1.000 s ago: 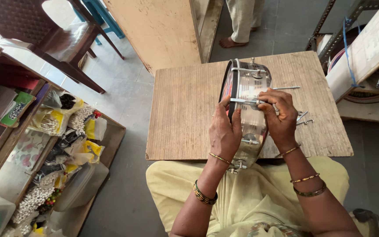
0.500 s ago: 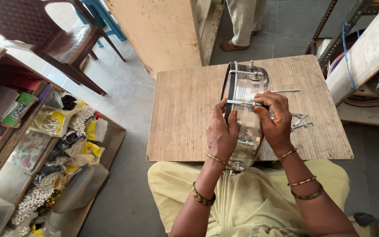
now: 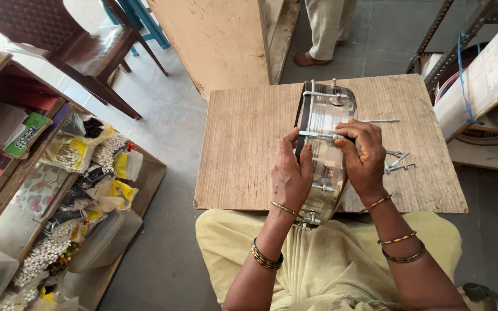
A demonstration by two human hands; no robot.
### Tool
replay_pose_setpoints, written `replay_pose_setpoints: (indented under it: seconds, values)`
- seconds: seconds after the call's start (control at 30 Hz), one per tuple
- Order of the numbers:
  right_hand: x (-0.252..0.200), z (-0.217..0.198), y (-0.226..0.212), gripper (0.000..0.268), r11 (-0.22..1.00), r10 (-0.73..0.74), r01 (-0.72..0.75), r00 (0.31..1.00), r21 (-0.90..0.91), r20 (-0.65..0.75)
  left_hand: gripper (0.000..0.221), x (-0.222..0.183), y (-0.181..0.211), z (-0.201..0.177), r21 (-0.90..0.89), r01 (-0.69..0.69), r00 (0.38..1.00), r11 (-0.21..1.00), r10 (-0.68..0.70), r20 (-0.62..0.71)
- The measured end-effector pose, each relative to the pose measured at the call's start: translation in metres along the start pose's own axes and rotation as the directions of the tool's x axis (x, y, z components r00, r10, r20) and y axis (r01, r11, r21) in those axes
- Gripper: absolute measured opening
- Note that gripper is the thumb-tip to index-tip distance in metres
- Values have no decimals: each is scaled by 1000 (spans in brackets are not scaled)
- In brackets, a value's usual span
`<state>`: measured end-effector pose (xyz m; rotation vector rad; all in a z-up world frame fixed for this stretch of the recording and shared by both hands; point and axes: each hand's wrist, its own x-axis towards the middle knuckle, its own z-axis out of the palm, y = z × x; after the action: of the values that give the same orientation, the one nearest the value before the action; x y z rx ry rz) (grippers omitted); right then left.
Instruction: The person is assembling a metal percussion drum by inserting long screws into brackets on the shell and tightening them with a wrench and their hands.
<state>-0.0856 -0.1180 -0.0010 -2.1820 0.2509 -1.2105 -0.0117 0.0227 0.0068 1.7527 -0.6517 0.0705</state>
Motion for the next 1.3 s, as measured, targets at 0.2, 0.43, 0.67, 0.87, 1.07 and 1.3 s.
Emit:
replay_pose_setpoints:
  seconds: [0.2, 0.43, 0.67, 0.87, 1.07, 1.3]
  values:
    - [2, -1, 11, 20, 1000, -10, 9, 1000, -27, -15, 37, 1, 0, 3, 49, -68, 997, 996, 69, -20]
    - [3, 0, 8, 19, 1000, -18, 18, 1000, 12, 0, 38, 4, -4, 4, 16, -26, 1000, 1000, 26, 1]
    - [7, -4, -4, 18, 998, -46, 49, 997, -34, 69, 37, 5, -12, 2, 2, -56, 998, 998, 56, -23]
    - [7, -9, -5, 21, 999, -39, 41, 996, -24, 80, 37, 1, -7, 0, -10, -68, 997, 998, 68, -23]
    - [6, -8, -2, 23, 1000, -21, 22, 997, -16, 68, 39, 0, -2, -2, -54, -7, 1000, 999, 7, 6]
    - [11, -1, 3, 19, 999, -36, 37, 997, -5, 68, 37, 2, -12, 1, -21, -75, 996, 997, 74, -50]
